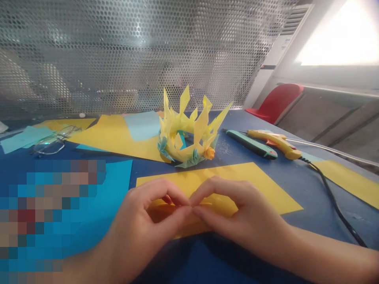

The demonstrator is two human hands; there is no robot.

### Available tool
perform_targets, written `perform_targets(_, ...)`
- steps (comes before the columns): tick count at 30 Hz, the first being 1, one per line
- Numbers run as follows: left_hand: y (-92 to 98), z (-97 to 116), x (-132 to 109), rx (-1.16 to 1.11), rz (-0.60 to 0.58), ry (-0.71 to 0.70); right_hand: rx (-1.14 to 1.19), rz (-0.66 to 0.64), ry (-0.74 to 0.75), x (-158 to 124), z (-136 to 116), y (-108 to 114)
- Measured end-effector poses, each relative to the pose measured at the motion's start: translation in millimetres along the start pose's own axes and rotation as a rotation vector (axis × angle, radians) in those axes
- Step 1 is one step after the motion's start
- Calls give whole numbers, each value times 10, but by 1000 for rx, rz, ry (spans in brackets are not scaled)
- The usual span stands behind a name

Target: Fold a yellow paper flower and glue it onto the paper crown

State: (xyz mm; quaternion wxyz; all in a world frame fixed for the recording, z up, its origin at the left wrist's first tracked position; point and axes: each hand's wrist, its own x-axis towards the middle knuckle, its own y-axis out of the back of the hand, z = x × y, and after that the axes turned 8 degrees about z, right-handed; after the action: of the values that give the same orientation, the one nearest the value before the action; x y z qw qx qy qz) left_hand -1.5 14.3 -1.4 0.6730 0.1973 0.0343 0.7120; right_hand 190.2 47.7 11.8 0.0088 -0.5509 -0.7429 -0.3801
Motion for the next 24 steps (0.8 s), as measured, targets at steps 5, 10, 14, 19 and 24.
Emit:
perform_targets(5,-2,-5,-25,-65,-13,-59,64,-50,32,-31,47,-22)
perform_targets(10,-4,14,-9,-52,-18,-29,48,-96,15,-19,74,-29)
perform_targets(14,-6,7,18,-28,-63,145,5,-97,-82,13,53,-7)
perform_targets(19,-12,-13,22,24,-101,175,22,-85,-127,26,69,-7)
perform_targets(24,8,7,24,103,-139,153,49,-109,-139,6,71,-3)
